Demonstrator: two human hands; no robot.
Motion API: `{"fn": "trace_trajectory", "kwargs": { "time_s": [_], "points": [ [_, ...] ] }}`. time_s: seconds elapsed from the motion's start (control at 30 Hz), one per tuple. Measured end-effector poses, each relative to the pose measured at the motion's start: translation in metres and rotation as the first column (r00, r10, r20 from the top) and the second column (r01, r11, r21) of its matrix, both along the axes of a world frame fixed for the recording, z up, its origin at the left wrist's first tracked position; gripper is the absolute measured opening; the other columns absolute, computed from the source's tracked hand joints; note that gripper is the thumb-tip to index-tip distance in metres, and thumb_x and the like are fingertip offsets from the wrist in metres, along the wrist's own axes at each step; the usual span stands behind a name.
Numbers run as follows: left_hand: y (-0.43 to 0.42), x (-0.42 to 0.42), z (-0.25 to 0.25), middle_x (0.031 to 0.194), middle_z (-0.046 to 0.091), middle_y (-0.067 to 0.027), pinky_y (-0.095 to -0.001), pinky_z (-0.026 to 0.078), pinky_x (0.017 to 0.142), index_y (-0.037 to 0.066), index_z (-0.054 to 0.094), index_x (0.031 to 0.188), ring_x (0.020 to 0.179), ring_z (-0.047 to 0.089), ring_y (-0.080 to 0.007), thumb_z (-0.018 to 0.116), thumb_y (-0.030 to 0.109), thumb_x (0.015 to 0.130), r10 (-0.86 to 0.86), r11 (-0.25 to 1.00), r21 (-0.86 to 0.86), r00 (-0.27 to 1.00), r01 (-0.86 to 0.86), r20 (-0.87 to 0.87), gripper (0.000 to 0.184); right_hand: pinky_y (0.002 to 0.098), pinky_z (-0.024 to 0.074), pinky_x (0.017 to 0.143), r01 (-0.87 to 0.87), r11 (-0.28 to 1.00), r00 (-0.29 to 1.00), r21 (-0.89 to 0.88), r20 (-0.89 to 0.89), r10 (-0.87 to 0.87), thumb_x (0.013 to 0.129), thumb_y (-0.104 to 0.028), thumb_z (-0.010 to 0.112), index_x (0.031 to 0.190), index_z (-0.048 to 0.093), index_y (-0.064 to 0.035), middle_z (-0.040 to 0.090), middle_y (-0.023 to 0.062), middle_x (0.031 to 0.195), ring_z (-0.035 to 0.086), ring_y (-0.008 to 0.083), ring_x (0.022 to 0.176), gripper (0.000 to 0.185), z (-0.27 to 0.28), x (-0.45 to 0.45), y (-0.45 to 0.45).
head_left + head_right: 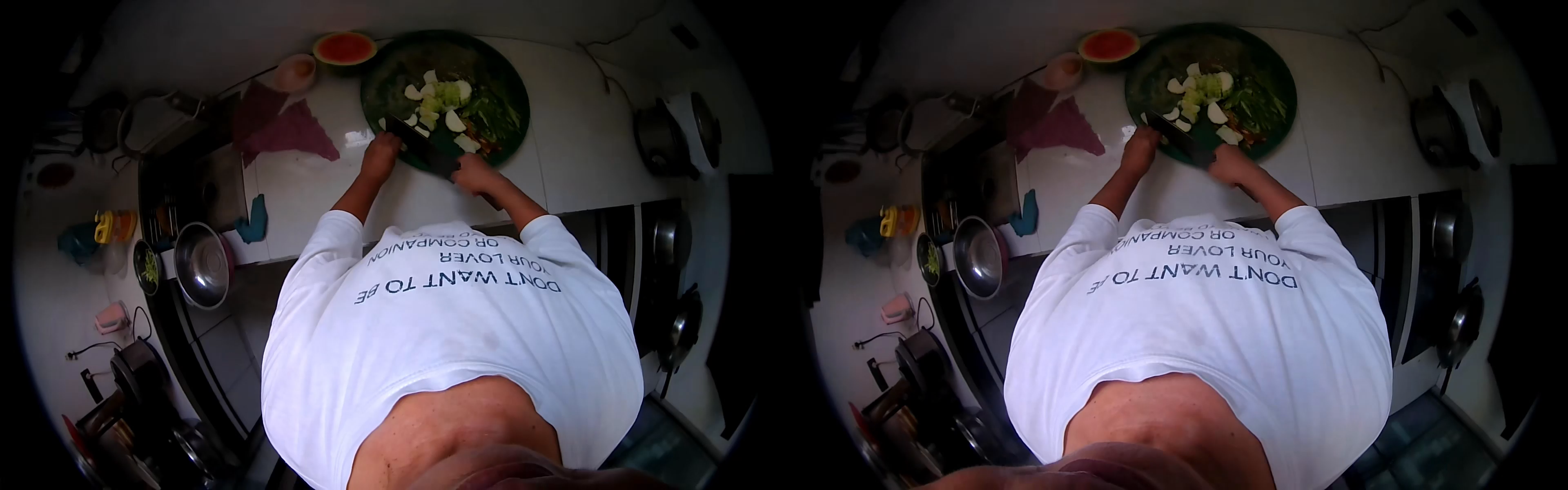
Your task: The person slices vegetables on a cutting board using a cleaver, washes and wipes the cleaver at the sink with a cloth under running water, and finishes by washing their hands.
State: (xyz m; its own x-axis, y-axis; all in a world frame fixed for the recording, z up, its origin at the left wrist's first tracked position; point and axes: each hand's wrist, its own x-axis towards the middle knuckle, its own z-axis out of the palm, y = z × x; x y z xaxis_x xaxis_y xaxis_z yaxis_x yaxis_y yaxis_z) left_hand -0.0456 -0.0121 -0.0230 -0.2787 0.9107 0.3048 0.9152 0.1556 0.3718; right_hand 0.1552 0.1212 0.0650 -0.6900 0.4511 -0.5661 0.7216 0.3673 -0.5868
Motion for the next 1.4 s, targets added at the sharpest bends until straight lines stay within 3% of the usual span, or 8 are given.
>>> {"fn": "trace_trajectory", "kwargs": {
  "time_s": [0.17, 0.37, 0.47, 0.67, 0.87, 1.07, 1.27, 1.4],
  "points": [
    [0.002, -0.002, 0.012, 0.087, 0.059, -0.0122, -0.0397, 0.049, 0.074, 0.007, 0.061, 0.082, 0.086, 0.057, -0.0311, 0.050, 0.003, 0.074, 0.086, 0.989, -0.115, 0.996, -0.090, -0.034, 0.014, 0.0353, 0.0473, 0.043, -0.012, 1.000, 0.999, 0.016, -0.038, 0.013, 0.074, -0.014, 0.055, 0.083, 0.060, 0.0071, 0.059, 0.0163, 0.060, 0.059, 0.0247, 0.045, 0.024, 0.014, 0.001, -0.004],
    [-0.004, -0.009, -0.001, 0.088, 0.059, -0.0137, -0.0398, 0.049, 0.074, 0.006, 0.062, 0.087, 0.087, 0.057, -0.0321, 0.051, 0.002, 0.073, -0.036, 0.999, 0.017, 0.999, 0.037, -0.026, 0.018, 0.0367, 0.0480, 0.046, -0.062, 0.998, 0.993, -0.019, 0.095, 0.064, 0.072, -0.012, 0.053, 0.088, 0.061, 0.0064, 0.060, 0.0183, 0.061, 0.059, 0.0273, 0.046, 0.025, -0.014, -0.004, 0.006],
    [-0.005, -0.017, -0.021, 0.088, 0.058, -0.0151, -0.0413, 0.048, 0.073, 0.005, 0.061, 0.086, 0.087, 0.057, -0.0334, 0.051, 0.001, 0.073, 0.026, 0.997, 0.069, 0.996, -0.032, 0.082, 0.017, 0.0362, 0.0469, 0.044, -0.025, 1.000, 0.999, -0.011, 0.047, 0.026, 0.072, -0.013, 0.055, 0.089, 0.061, 0.0070, 0.060, 0.0180, 0.061, 0.059, 0.0259, 0.045, 0.027, -0.006, -0.002, 0.002],
    [-0.008, -0.012, -0.008, 0.084, 0.057, -0.0176, -0.0433, 0.047, 0.070, 0.004, 0.059, 0.086, 0.083, 0.057, -0.0358, 0.051, 0.005, 0.080, 0.272, 0.962, -0.069, 0.932, -0.263, 0.241, 0.010, 0.0348, 0.0416, 0.038, 0.096, 0.992, 0.995, -0.077, 0.001, -0.096, 0.073, -0.013, 0.055, 0.080, 0.059, 0.0052, 0.054, 0.0112, 0.053, 0.053, 0.0211, 0.039, 0.019, 0.005, 0.004, -0.004],
    [-0.004, -0.009, -0.007, 0.089, 0.057, -0.0159, -0.0408, 0.049, 0.073, 0.004, 0.059, 0.093, 0.088, 0.057, -0.0343, 0.052, 0.003, 0.075, 0.042, 0.997, 0.067, 0.995, -0.049, 0.095, 0.019, 0.0346, 0.0420, 0.039, 0.134, 0.988, 0.990, -0.072, -0.030, -0.137, 0.072, -0.012, 0.055, 0.080, 0.058, 0.0059, 0.054, 0.0111, 0.053, 0.053, 0.0208, 0.040, 0.020, 0.021, 0.002, -0.009],
    [-0.012, -0.007, -0.011, 0.091, 0.057, -0.0158, -0.0404, 0.049, 0.073, 0.003, 0.057, 0.092, 0.089, 0.057, -0.0343, 0.053, 0.003, 0.075, 0.004, 0.995, 0.102, 0.999, -0.007, 0.033, 0.017, 0.0353, 0.0495, 0.044, 0.078, 0.995, 0.997, -0.057, -0.020, -0.079, 0.073, -0.016, 0.058, 0.089, 0.062, 0.0058, 0.061, 0.0173, 0.064, 0.061, 0.0255, 0.048, 0.028, 0.026, 0.002, -0.017],
    [-0.017, -0.013, -0.024, 0.089, 0.060, -0.0167, -0.0398, 0.049, 0.074, 0.004, 0.059, 0.092, 0.088, 0.058, -0.0347, 0.054, 0.004, 0.076, 0.035, 0.999, 0.029, 0.988, -0.040, 0.148, 0.017, 0.0352, 0.0493, 0.044, -0.017, 1.000, 0.995, -0.012, 0.093, 0.018, 0.073, -0.016, 0.057, 0.090, 0.063, 0.0050, 0.061, 0.0172, 0.065, 0.061, 0.0250, 0.049, 0.028, -0.006, -0.003, -0.013],
    [-0.014, -0.005, -0.032, 0.089, 0.062, -0.0156, -0.0394, 0.049, 0.073, 0.006, 0.063, 0.089, 0.085, 0.060, -0.0331, 0.057, 0.008, 0.078, 0.201, 0.960, 0.099, 0.895, -0.260, 0.398, 0.013, 0.0341, 0.0457, 0.042, 0.058, 0.998, 0.998, -0.037, 0.012, -0.057, 0.074, -0.014, 0.056, 0.087, 0.061, 0.0056, 0.058, 0.0145, 0.058, 0.057, 0.0218, 0.045, 0.024, 0.006, 0.001, -0.018]
  ]
}}
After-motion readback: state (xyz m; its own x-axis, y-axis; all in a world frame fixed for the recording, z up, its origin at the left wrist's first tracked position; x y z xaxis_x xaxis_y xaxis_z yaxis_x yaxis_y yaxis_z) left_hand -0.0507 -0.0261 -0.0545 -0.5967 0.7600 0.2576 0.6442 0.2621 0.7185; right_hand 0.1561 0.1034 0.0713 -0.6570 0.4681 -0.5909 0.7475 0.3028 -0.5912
